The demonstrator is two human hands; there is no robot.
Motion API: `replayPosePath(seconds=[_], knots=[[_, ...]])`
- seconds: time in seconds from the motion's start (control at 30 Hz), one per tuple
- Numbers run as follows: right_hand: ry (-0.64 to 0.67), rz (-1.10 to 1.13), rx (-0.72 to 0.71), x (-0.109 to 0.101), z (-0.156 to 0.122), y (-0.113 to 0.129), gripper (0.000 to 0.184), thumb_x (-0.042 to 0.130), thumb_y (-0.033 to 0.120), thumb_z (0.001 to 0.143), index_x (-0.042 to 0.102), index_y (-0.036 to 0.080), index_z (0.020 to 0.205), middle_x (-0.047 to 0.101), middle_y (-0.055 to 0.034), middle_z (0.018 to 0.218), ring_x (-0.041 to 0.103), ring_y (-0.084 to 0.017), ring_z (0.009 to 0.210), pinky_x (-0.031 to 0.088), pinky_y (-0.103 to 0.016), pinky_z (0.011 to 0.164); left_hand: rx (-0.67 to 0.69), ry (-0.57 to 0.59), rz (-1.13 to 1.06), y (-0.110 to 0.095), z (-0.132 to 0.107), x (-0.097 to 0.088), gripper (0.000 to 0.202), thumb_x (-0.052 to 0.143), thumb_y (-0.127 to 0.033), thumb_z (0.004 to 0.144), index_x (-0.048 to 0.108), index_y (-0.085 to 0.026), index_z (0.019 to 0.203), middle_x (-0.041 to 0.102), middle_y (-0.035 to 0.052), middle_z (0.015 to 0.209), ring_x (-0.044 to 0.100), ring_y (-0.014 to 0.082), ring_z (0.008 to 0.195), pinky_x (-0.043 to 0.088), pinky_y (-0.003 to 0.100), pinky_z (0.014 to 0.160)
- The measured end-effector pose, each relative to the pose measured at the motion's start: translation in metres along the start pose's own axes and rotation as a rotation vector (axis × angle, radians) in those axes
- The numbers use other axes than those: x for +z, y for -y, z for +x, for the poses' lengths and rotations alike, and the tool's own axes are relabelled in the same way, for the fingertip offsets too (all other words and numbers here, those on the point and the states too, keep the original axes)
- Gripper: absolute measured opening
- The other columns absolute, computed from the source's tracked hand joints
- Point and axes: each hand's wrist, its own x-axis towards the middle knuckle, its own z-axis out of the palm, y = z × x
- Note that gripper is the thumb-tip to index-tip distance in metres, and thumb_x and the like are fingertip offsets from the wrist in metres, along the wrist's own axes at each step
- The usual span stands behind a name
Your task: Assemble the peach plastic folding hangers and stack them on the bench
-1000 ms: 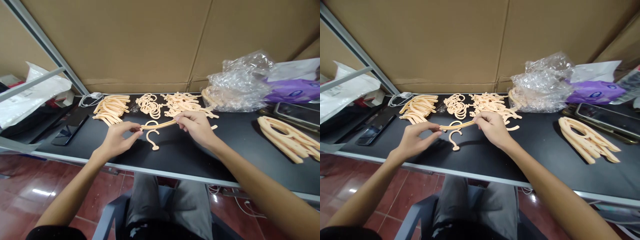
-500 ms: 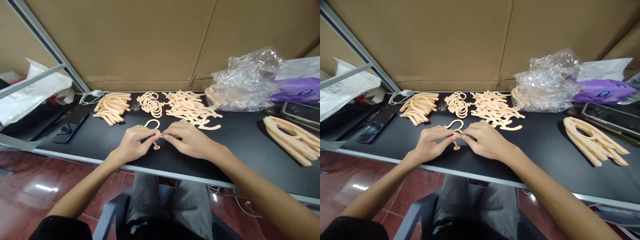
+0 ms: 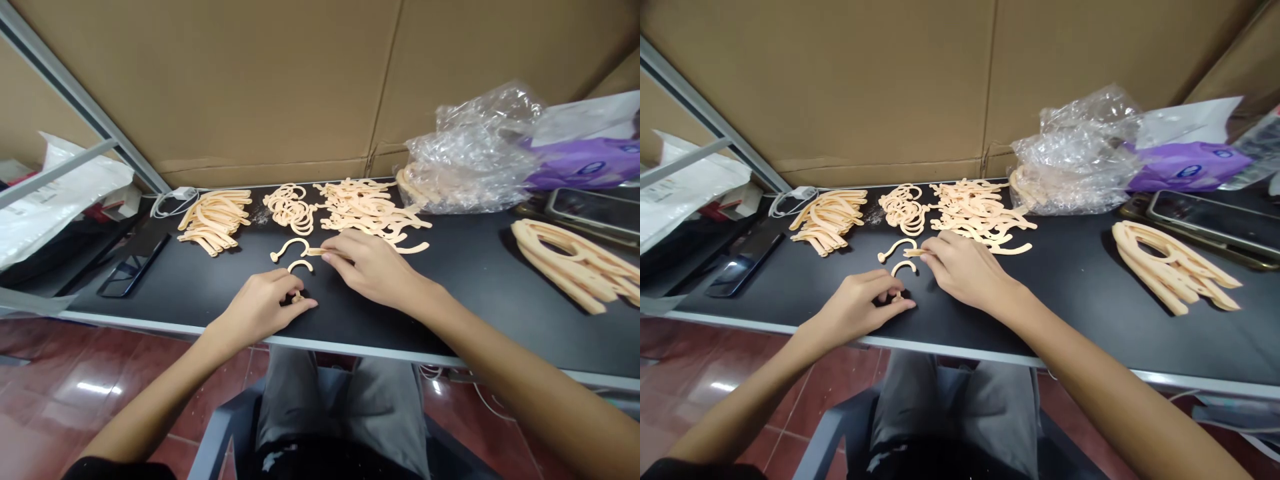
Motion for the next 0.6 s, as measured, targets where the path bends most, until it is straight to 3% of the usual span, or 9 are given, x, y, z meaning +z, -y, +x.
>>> replayPosePath(seconds=[0.1,0.2,0.37,0.43,0.53,0.6], knots=[[0.004,-0.032,0.022,0.000,0.001,0.000,0.025,0.047,0.028,0.100,0.069,0.018,0.107,0.070,-0.0101,0.103,0.065,-0.024,0.094,0.049,-0.038,0.083,0.020,0.109,0.086,-0.006,0.001,-0.012,0.012,0.071,-0.026,0.088,0.069,-0.016,0.081,0.065,0.0007,0.067,0.062,0.0143,0.058,0.044,0.025,0.056],[-0.031,0.011,0.039,0.000,0.002,-0.001,0.023,0.049,0.026,0.099,0.069,0.018,0.106,0.071,-0.0097,0.103,0.065,-0.024,0.095,0.049,-0.037,0.086,0.002,0.164,0.122,-0.007,-0.002,-0.024,0.009,0.066,-0.017,0.087,0.073,-0.017,0.092,0.068,0.0010,0.068,0.065,0.0165,0.060,0.046,0.026,0.057],[-0.149,0.142,0.039,-0.003,0.006,-0.003,0.024,0.051,0.026,0.099,0.071,0.017,0.108,0.075,-0.0095,0.109,0.067,-0.023,0.099,0.049,-0.036,0.088,-0.108,0.057,-0.004,0.012,-0.011,-0.040,0.020,0.057,-0.018,0.090,0.075,-0.020,0.097,0.077,0.0029,0.081,0.072,0.0178,0.070,0.053,0.026,0.065],[-0.164,0.196,0.071,-0.006,0.008,-0.001,0.024,0.052,0.027,0.098,0.073,0.018,0.106,0.076,-0.0077,0.104,0.068,-0.021,0.094,0.049,-0.033,0.083,-0.224,0.008,-0.154,0.019,-0.011,-0.044,0.018,0.059,-0.024,0.091,0.075,-0.020,0.097,0.078,0.0028,0.085,0.074,0.0189,0.076,0.057,0.026,0.070],[-0.127,0.253,0.114,-0.009,0.009,0.002,0.024,0.053,0.028,0.098,0.074,0.017,0.100,0.077,-0.0060,0.096,0.067,-0.018,0.085,0.047,-0.029,0.076,-0.418,-0.060,-0.568,0.024,-0.001,-0.044,0.017,0.070,-0.033,0.086,0.071,-0.017,0.092,0.078,0.0035,0.085,0.077,0.0205,0.081,0.061,0.028,0.077],[-0.075,0.267,0.116,-0.009,0.010,0.002,0.024,0.053,0.027,0.098,0.074,0.016,0.095,0.075,-0.0042,0.090,0.065,-0.016,0.079,0.044,-0.027,0.073,-0.450,-0.103,-0.831,0.025,0.013,-0.039,0.024,0.079,-0.034,0.079,0.068,-0.015,0.089,0.078,0.0046,0.083,0.077,0.0220,0.082,0.063,0.030,0.080]])
